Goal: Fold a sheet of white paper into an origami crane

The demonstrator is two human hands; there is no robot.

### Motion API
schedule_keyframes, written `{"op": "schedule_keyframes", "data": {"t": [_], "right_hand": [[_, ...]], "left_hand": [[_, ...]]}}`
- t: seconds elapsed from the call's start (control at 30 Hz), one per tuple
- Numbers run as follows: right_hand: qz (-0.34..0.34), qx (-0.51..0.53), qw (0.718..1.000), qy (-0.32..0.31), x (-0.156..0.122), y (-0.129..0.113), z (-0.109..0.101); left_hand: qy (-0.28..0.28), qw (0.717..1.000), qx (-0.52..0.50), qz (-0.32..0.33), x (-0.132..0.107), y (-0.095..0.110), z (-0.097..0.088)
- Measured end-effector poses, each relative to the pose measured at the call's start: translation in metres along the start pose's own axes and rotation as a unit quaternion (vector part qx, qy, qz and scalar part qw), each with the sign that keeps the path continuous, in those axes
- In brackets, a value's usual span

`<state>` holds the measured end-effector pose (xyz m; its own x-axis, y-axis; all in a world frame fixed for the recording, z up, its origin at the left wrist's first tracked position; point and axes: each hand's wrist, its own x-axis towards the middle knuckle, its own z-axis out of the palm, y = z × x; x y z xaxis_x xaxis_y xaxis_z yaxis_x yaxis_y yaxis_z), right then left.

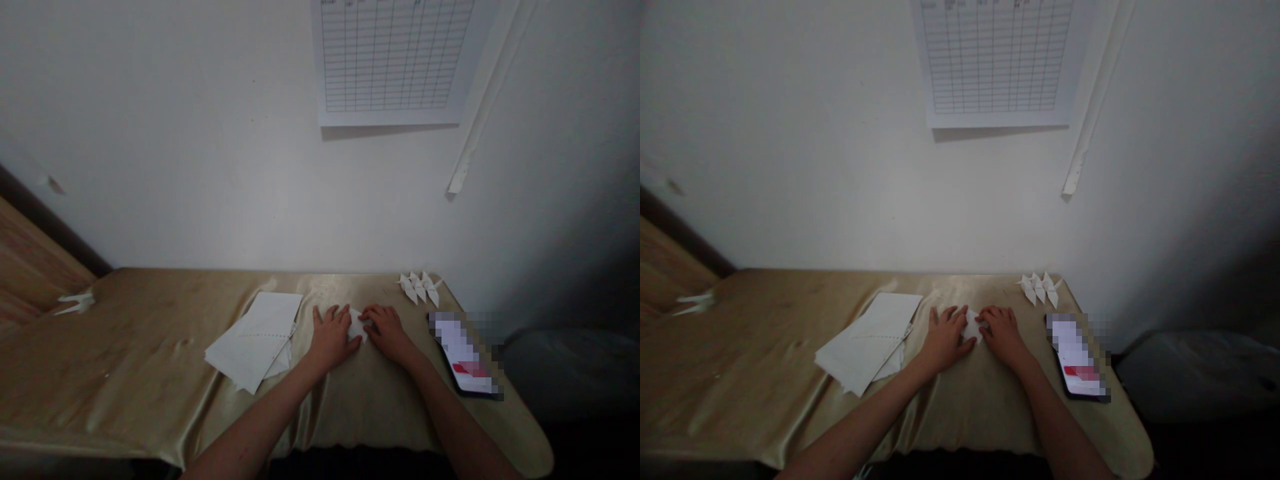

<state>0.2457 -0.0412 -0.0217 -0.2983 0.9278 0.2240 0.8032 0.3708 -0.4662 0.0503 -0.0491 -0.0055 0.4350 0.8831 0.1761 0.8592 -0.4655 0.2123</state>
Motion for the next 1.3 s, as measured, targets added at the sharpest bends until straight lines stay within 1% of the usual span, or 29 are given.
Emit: {"op": "schedule_keyframes", "data": {"t": [0.27, 0.53, 0.73, 1.0, 1.13, 1.3], "right_hand": [[0.001, -0.012, 1.000, -0.007, 0.000, 0.000, -0.001], [0.001, -0.004, 1.000, -0.007, 0.000, 0.000, 0.000], [-0.004, -0.009, 1.000, -0.011, 0.000, 0.000, -0.001], [0.000, 0.003, 1.000, -0.005, -0.002, -0.001, -0.001], [-0.003, 0.004, 1.000, -0.005, -0.001, 0.001, 0.000], [-0.014, 0.022, 1.000, -0.003, 0.000, 0.002, -0.002]], "left_hand": [[-0.011, 1.000, 0.005, -0.013, 0.001, 0.001, 0.002], [-0.030, 0.999, 0.012, -0.011, 0.000, 0.001, -0.001], [-0.024, 1.000, 0.007, -0.013, -0.001, 0.001, 0.000], [-0.034, 0.999, -0.013, -0.020, -0.001, 0.003, 0.001], [-0.036, 0.999, -0.032, -0.021, -0.001, -0.001, 0.000], [-0.027, 0.996, -0.081, -0.025, 0.004, -0.013, -0.002]]}}
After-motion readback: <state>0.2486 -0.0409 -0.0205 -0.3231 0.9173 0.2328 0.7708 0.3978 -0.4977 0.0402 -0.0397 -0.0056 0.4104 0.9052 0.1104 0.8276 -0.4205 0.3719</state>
